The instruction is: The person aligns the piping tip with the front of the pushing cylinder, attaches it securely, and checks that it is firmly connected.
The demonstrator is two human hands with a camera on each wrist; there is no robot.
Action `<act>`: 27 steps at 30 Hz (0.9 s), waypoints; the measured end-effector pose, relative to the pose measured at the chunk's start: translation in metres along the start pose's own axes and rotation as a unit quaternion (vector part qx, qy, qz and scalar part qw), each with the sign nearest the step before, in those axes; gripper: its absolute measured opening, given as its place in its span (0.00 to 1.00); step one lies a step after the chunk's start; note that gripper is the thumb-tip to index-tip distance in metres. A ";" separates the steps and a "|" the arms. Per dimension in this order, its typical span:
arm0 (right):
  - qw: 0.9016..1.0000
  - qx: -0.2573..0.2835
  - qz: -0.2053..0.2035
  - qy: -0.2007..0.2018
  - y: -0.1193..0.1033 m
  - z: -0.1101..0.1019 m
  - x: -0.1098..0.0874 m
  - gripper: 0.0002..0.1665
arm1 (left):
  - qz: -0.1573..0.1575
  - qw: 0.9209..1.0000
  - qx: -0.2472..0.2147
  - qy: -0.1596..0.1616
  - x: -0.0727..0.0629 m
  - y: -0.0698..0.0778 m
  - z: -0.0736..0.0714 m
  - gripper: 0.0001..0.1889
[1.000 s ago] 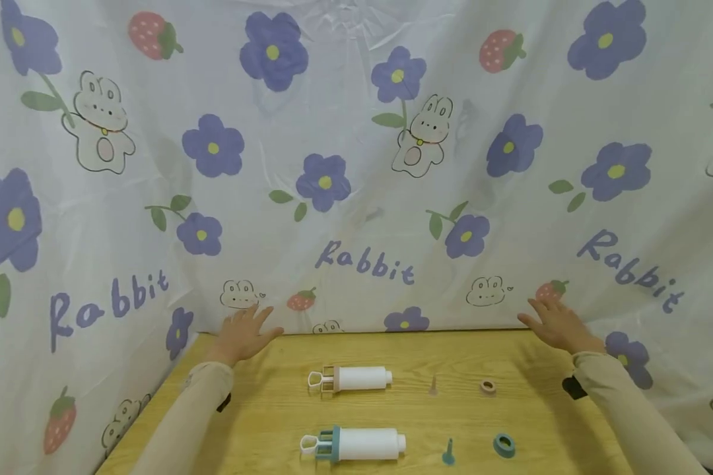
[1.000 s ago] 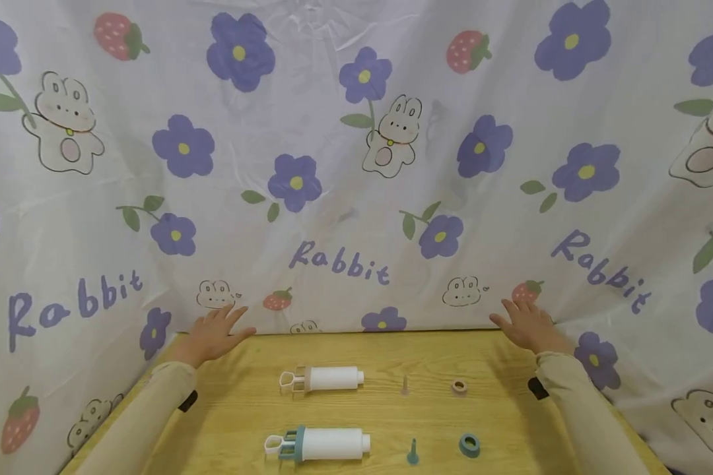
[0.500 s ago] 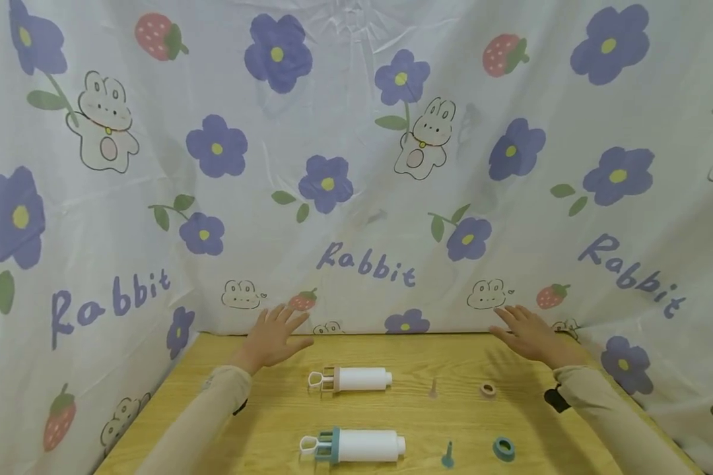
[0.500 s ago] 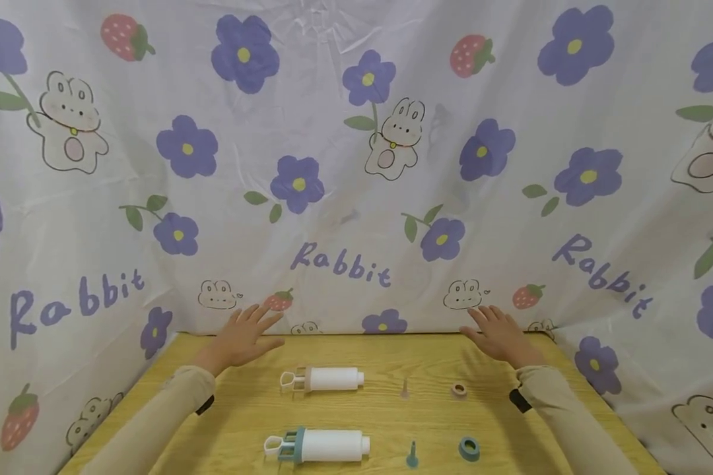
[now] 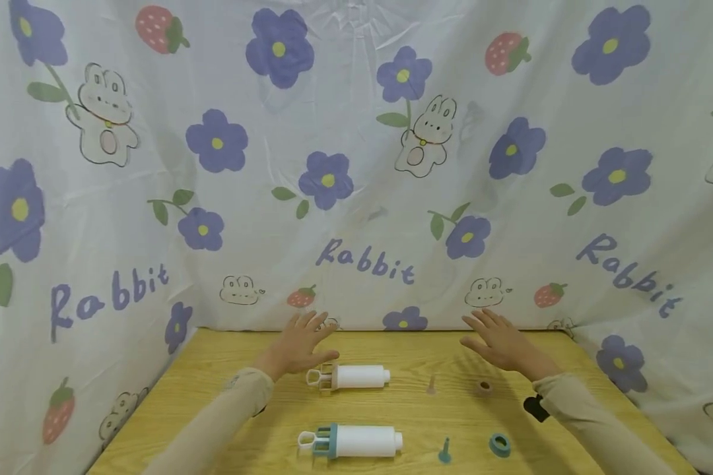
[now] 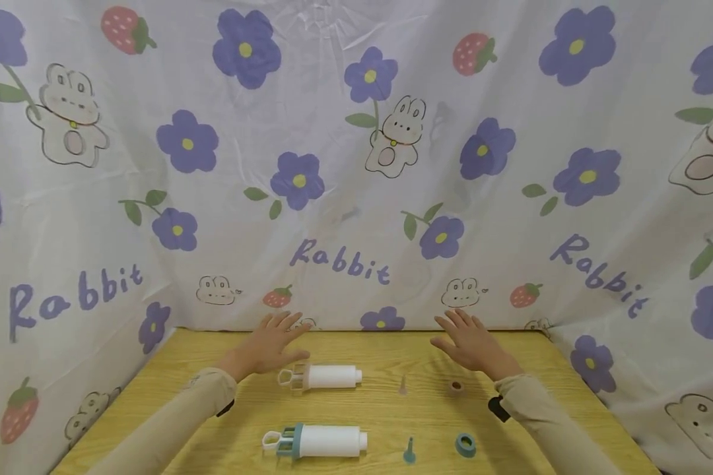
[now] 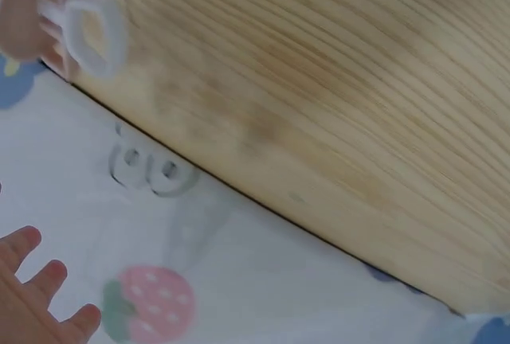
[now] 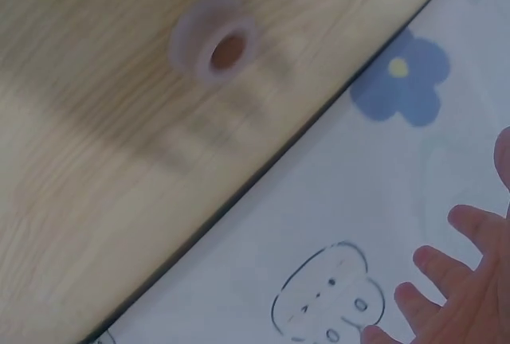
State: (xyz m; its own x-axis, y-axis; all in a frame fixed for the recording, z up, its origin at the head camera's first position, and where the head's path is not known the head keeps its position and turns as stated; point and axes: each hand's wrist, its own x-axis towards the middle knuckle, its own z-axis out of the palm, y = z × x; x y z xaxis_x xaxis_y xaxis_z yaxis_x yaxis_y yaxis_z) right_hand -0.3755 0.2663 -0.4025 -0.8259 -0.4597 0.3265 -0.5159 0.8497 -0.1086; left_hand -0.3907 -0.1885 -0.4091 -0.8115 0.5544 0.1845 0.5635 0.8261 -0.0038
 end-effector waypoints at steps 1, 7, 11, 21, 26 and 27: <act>1.000 0.007 -0.003 0.001 -0.003 0.001 -0.001 0.37 | 0.007 1.000 -0.002 -0.004 0.003 0.005 0.000 0.36; 1.000 0.014 0.002 -0.023 -0.014 0.008 -0.004 0.37 | 0.047 0.999 0.008 -0.010 0.028 0.039 0.008 0.35; 1.000 0.012 -0.020 -0.019 -0.018 0.012 -0.007 0.36 | 0.068 0.997 0.013 -0.021 0.043 0.061 0.015 0.35; 0.999 0.030 -0.024 -0.035 -0.021 0.026 -0.011 0.37 | 0.049 0.994 -0.042 -0.091 0.081 0.122 0.023 0.38; 0.995 0.076 0.014 -0.067 -0.020 0.033 -0.018 0.37 | 0.047 0.983 -0.123 -0.128 0.090 0.143 0.036 0.40; 0.994 0.083 0.023 -0.073 -0.019 0.034 -0.021 0.37 | 0.048 0.981 -0.131 -0.132 0.091 0.145 0.038 0.40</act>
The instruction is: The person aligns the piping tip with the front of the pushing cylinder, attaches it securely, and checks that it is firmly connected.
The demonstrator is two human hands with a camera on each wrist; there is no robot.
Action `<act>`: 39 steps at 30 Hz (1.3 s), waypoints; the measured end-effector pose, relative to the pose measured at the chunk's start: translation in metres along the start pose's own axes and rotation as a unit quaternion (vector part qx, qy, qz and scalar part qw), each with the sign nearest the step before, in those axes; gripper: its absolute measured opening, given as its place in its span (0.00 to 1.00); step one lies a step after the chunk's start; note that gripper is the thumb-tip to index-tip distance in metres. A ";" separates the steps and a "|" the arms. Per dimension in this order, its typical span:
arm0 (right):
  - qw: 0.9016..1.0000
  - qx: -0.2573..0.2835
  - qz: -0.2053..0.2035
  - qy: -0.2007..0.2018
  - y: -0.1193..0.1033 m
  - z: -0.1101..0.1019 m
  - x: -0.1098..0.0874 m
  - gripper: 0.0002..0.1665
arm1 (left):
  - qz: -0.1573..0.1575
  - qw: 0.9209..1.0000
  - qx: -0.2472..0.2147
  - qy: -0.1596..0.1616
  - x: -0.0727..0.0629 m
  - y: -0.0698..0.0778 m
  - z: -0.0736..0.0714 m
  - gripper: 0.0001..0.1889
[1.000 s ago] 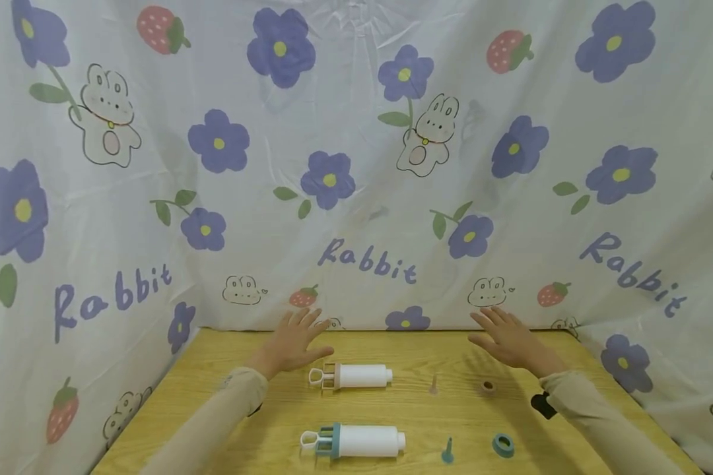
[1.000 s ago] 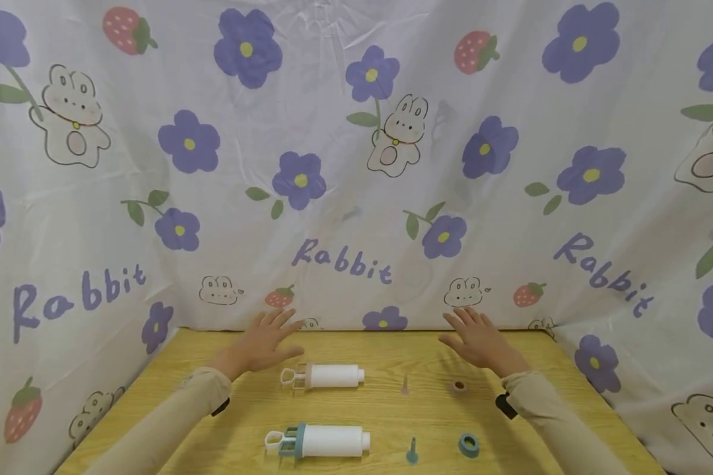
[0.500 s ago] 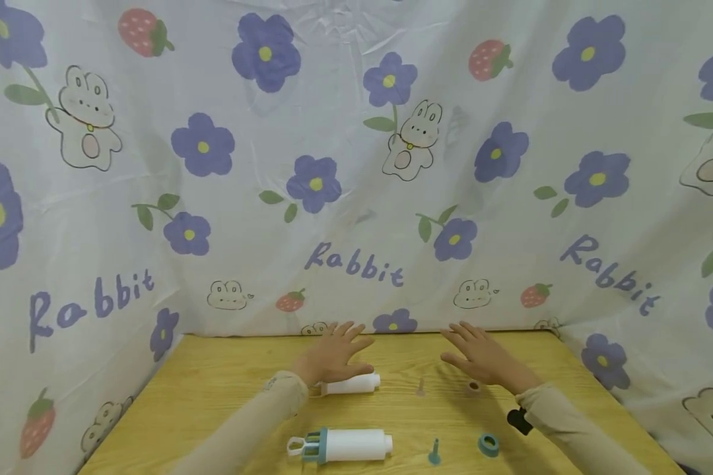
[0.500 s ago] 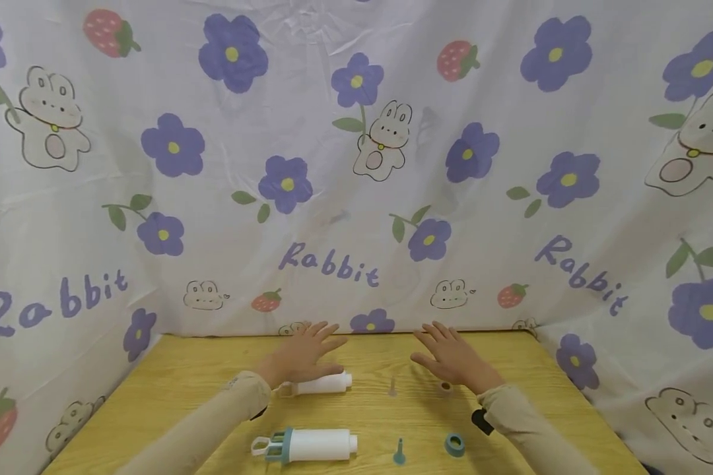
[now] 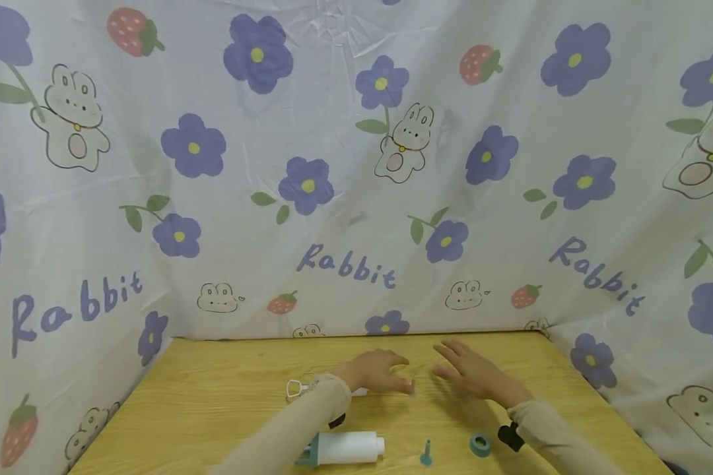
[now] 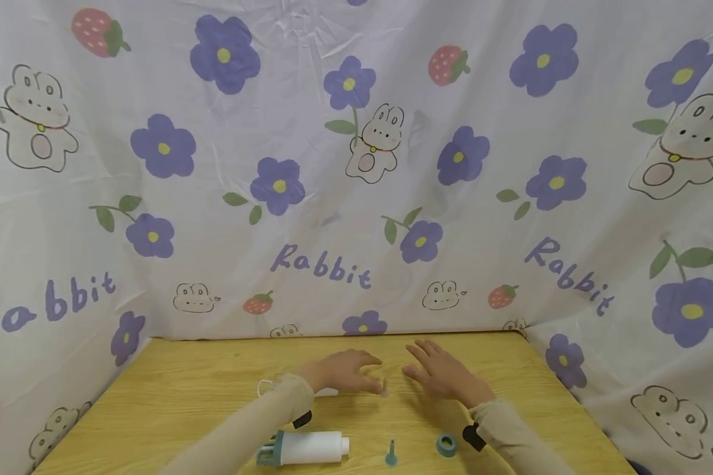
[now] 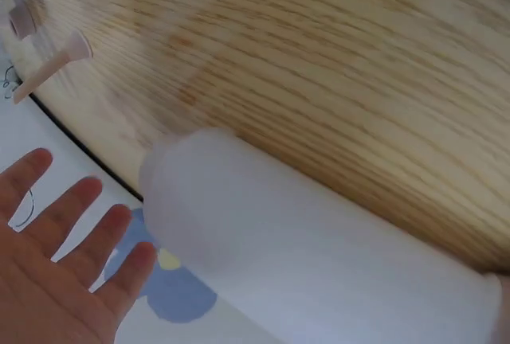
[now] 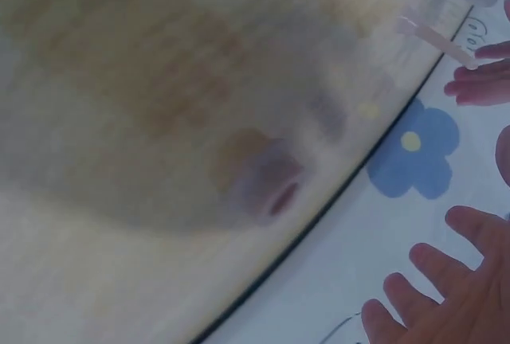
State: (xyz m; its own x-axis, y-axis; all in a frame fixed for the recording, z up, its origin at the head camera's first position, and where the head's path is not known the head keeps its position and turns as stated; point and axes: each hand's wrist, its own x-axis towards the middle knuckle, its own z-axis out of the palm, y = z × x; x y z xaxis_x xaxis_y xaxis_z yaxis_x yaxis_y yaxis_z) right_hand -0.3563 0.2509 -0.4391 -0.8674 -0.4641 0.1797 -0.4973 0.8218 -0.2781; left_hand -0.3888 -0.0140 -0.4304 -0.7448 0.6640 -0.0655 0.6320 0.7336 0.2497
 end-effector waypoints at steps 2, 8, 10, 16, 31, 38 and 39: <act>1.000 0.017 0.016 -0.009 0.001 0.003 -0.003 0.37 | -0.001 1.000 -0.020 -0.004 0.001 0.001 0.002 0.39; 0.986 0.152 0.053 -0.046 0.012 0.011 -0.010 0.42 | 0.000 0.996 -0.087 -0.005 0.002 0.003 0.002 0.31; 0.976 0.205 0.053 -0.053 0.019 0.015 -0.013 0.44 | 0.007 0.995 -0.103 0.000 0.002 0.002 0.004 0.28; 0.969 0.240 0.048 -0.041 0.039 0.025 -0.023 0.41 | 0.012 0.988 -0.152 0.018 0.006 0.005 0.010 0.15; 0.982 0.189 0.005 -0.010 0.039 0.029 -0.018 0.18 | 0.022 0.987 -0.153 0.034 0.007 0.010 0.018 0.05; 0.982 0.191 -0.004 0.004 0.037 0.020 -0.015 0.19 | 0.047 0.979 -0.179 0.082 0.002 -0.010 0.011 0.08; 0.982 0.187 -0.006 0.011 0.036 0.018 -0.014 0.19 | 0.046 0.979 -0.178 0.091 -0.001 -0.013 0.009 0.08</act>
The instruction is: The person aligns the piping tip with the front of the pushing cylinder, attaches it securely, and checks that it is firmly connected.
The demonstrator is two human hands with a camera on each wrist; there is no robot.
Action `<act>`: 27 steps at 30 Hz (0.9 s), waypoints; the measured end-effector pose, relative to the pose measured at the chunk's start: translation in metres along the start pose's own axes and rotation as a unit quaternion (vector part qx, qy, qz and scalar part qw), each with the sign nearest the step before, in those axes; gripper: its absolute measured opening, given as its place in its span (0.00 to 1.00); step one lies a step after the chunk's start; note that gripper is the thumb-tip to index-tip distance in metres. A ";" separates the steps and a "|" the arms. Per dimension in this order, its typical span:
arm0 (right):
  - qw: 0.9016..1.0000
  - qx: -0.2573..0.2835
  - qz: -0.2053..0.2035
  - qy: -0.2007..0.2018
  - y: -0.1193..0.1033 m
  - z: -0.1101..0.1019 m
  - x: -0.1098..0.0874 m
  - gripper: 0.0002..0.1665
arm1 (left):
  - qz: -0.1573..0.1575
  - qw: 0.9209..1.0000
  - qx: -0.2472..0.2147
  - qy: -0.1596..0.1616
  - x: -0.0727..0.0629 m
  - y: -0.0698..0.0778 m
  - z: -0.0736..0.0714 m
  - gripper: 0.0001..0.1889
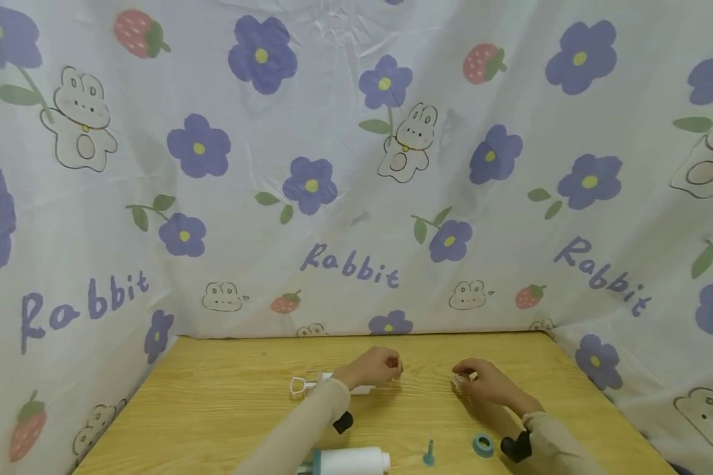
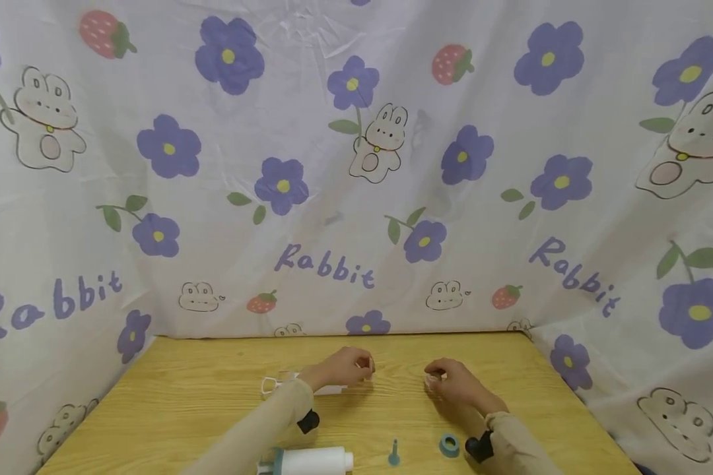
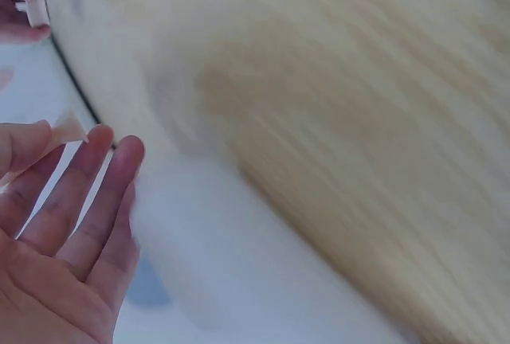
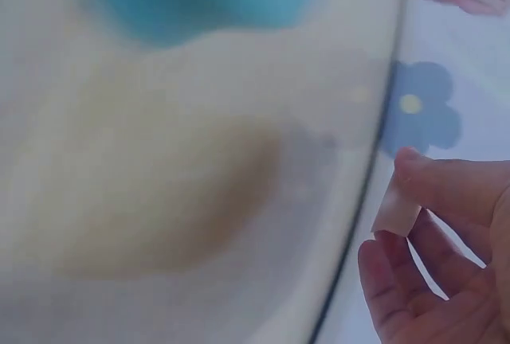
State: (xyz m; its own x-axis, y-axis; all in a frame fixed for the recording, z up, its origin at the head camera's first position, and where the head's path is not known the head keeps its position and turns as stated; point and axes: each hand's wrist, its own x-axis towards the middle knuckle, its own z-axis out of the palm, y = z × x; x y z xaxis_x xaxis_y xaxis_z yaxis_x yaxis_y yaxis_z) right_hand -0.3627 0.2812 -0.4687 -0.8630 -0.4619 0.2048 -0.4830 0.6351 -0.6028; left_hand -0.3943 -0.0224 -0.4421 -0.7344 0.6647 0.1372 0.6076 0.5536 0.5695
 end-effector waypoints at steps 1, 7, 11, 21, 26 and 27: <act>1.000 0.001 -0.006 0.007 -0.001 0.001 0.002 0.19 | -0.001 1.000 0.005 0.007 -0.003 -0.003 -0.004 0.09; 0.999 0.020 -0.011 0.049 -0.009 0.010 0.015 0.20 | -0.005 0.998 0.008 0.055 -0.028 -0.023 -0.022 0.09; 0.995 0.065 0.008 0.077 -0.018 0.015 0.024 0.23 | -0.017 0.993 0.030 0.111 -0.049 -0.039 -0.030 0.07; 0.965 0.196 0.056 0.165 -0.051 -0.001 0.031 0.32 | -0.065 0.950 0.133 0.276 -0.107 -0.051 -0.047 0.06; 0.945 0.251 0.061 0.200 -0.060 -0.016 0.036 0.34 | -0.088 0.938 0.160 0.294 -0.112 -0.040 -0.088 0.09; 0.939 0.266 0.055 0.211 -0.063 -0.020 0.037 0.33 | -0.092 0.937 0.159 0.296 -0.112 -0.036 -0.097 0.09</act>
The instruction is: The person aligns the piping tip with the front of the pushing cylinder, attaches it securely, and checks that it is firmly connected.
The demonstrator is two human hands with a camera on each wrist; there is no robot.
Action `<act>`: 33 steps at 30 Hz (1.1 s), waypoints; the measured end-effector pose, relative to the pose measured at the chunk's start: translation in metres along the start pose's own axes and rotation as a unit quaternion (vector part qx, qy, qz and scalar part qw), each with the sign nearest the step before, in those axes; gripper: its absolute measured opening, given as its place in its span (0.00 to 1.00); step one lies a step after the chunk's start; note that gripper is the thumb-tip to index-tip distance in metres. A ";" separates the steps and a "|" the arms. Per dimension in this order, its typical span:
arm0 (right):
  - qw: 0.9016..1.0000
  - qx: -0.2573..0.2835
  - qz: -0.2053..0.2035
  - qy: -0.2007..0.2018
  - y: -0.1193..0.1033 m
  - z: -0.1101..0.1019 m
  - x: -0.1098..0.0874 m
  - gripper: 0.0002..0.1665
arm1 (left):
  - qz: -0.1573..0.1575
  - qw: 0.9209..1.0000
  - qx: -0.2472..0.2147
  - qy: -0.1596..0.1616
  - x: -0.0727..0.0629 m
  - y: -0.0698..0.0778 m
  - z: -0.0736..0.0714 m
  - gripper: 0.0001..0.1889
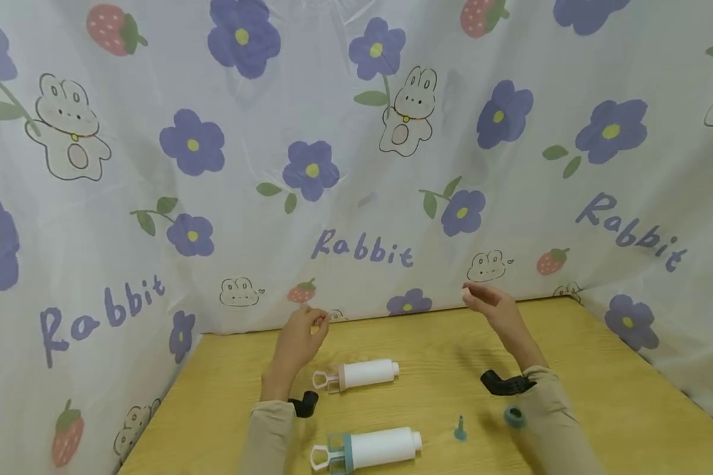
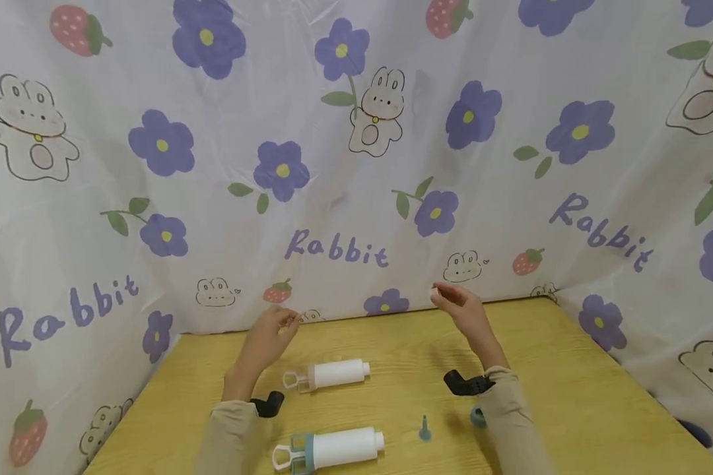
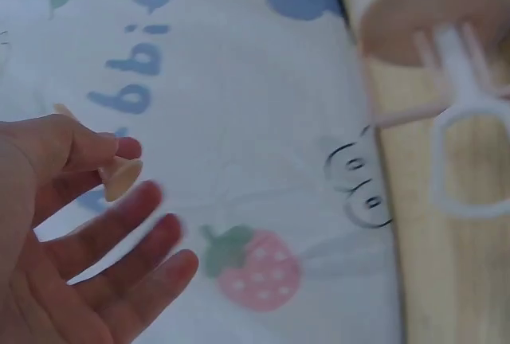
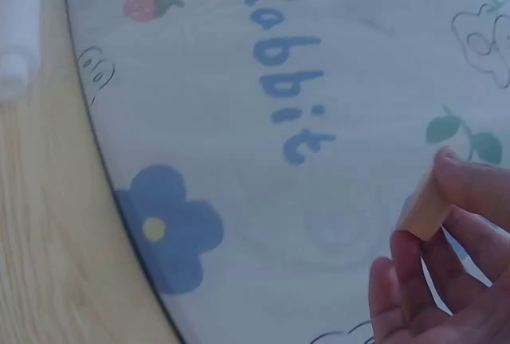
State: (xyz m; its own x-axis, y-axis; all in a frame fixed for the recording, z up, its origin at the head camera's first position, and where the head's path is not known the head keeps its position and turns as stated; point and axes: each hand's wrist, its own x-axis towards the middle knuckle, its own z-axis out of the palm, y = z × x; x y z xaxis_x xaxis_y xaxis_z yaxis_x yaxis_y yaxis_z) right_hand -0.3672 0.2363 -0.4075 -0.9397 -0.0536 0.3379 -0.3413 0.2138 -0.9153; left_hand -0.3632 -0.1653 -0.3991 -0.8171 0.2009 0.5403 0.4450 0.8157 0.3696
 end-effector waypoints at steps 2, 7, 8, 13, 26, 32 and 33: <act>0.999 0.032 -0.010 0.009 -0.008 -0.002 0.000 0.33 | -0.015 1.000 -0.008 -0.004 0.001 0.006 -0.014 0.11; 0.995 0.084 -0.044 0.017 -0.035 -0.005 0.003 0.32 | -0.005 1.000 -0.017 -0.005 0.008 0.028 -0.039 0.13; 0.994 0.090 -0.050 0.017 -0.039 -0.004 0.003 0.32 | 0.003 1.000 -0.016 0.000 0.009 0.032 -0.041 0.13; 0.992 0.105 -0.073 0.013 -0.054 0.006 -0.005 0.28 | 0.036 0.999 -0.013 0.029 0.003 0.044 -0.045 0.13; 0.984 0.095 -0.149 -0.030 -0.094 0.048 -0.019 0.22 | 0.154 0.979 -0.016 0.131 -0.002 0.090 -0.063 0.18; 0.983 0.105 -0.127 -0.083 -0.088 0.078 -0.028 0.25 | 0.169 0.982 -0.020 0.080 -0.005 0.102 -0.048 0.19; 0.983 0.108 -0.122 -0.090 -0.084 0.084 -0.033 0.25 | 0.167 0.983 -0.021 0.074 -0.009 0.102 -0.045 0.19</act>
State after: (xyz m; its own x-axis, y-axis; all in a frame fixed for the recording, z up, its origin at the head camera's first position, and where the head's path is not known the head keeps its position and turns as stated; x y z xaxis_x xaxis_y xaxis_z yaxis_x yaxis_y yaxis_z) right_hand -0.3098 0.1384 -0.3597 -0.8119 -0.2541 0.5257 -0.5346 -0.0383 -0.8442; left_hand -0.2940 -0.1089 -0.3322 -0.5619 0.3709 0.7394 0.6972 0.6934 0.1820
